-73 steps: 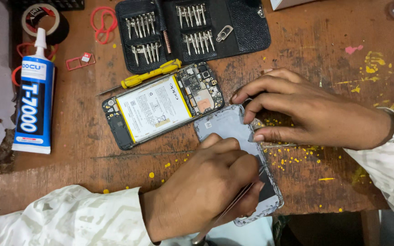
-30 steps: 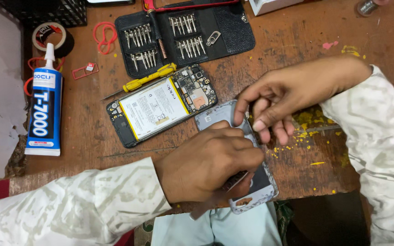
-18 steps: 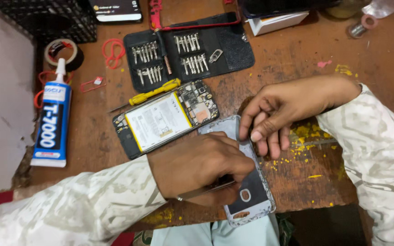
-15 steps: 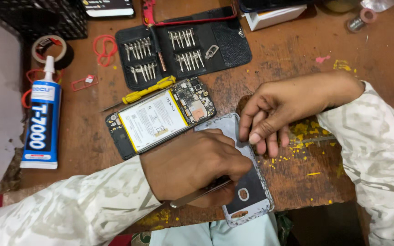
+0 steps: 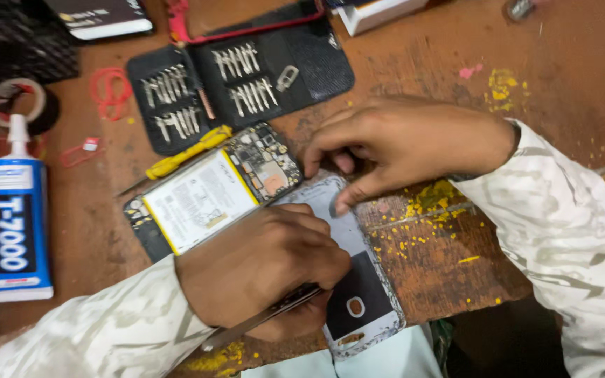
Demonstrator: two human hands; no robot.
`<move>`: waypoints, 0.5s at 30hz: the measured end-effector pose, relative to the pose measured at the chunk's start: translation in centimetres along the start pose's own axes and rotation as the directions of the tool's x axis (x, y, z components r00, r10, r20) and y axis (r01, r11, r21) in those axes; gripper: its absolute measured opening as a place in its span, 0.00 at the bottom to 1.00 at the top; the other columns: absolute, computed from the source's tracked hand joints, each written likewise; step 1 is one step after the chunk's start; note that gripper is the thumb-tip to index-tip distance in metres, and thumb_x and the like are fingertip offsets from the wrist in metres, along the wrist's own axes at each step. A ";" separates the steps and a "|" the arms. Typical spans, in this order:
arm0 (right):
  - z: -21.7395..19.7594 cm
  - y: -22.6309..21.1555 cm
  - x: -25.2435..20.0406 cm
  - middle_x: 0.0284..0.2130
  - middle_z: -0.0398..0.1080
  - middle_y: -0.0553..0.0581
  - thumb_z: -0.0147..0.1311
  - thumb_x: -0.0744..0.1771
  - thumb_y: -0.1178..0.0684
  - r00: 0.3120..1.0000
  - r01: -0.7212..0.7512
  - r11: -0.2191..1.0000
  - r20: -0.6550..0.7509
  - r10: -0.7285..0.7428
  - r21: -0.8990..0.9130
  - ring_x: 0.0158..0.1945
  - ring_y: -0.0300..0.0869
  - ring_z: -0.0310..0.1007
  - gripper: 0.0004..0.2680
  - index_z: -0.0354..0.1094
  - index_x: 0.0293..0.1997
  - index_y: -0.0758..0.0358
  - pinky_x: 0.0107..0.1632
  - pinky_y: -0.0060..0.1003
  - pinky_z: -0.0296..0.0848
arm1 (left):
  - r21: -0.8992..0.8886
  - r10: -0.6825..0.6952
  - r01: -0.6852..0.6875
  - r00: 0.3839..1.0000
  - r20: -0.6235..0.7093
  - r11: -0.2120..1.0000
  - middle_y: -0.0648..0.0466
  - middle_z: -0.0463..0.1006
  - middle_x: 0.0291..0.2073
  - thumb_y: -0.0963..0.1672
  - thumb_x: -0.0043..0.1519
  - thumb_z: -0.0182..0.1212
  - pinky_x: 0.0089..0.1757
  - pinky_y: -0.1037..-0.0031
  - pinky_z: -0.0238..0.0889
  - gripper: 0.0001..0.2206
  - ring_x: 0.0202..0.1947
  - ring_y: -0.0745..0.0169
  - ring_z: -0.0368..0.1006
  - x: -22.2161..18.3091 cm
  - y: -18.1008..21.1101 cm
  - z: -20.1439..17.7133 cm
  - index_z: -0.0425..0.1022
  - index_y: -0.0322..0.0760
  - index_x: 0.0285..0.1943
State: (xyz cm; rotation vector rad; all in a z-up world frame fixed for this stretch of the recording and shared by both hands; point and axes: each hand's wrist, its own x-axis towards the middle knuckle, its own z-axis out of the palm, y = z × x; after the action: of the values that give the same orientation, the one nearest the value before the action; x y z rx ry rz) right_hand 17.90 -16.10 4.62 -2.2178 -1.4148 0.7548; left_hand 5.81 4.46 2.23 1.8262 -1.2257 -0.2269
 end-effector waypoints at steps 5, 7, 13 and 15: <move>0.7 1.1 -0.1 0.25 0.70 0.48 0.68 0.58 0.44 0.999 -0.025 0.999 0.038 0.024 0.020 0.28 0.39 0.72 0.16 0.73 0.48 0.52 0.31 0.39 0.69 | 0.039 -0.075 0.077 0.996 -0.044 0.996 0.50 0.72 0.26 0.41 0.51 0.65 0.40 0.60 0.64 0.08 0.32 0.47 0.71 -0.4 -0.1 0.6 0.69 0.36 0.31; 0.5 1.2 -0.4 0.25 0.71 0.48 0.67 0.59 0.45 0.995 -0.079 0.997 0.059 0.078 0.013 0.28 0.40 0.72 0.16 0.72 0.48 0.52 0.31 0.40 0.69 | 0.018 -0.128 0.131 0.983 -0.128 0.991 0.50 0.73 0.27 0.41 0.52 0.66 0.40 0.61 0.65 0.07 0.32 0.48 0.72 0.2 0.2 0.8 0.70 0.36 0.33; 0.7 1.2 -0.3 0.22 0.72 0.50 0.66 0.60 0.45 0.999 0.034 0.999 -0.038 -0.034 -0.009 0.25 0.42 0.73 0.13 0.72 0.43 0.56 0.29 0.41 0.69 | 0.038 -0.252 0.293 0.874 -0.415 0.955 0.53 0.77 0.29 0.41 0.56 0.68 0.41 0.64 0.65 0.07 0.35 0.52 0.75 0.8 2.0 4.8 0.72 0.38 0.35; 0.9 1.2 -0.3 0.21 0.72 0.51 0.64 0.61 0.44 0.998 0.029 0.998 -0.054 -0.032 -0.053 0.24 0.43 0.73 0.13 0.73 0.44 0.55 0.29 0.42 0.68 | 0.036 -0.251 0.293 0.870 -0.425 0.955 0.54 0.76 0.28 0.41 0.57 0.68 0.42 0.65 0.65 0.07 0.34 0.53 0.75 0.5 2.0 5.9 0.71 0.40 0.34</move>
State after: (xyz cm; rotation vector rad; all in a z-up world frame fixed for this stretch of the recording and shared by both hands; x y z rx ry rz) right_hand 18.07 -16.80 3.26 -2.2331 -1.4534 0.6489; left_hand 1.35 0.44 0.48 2.0034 -0.6890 0.0726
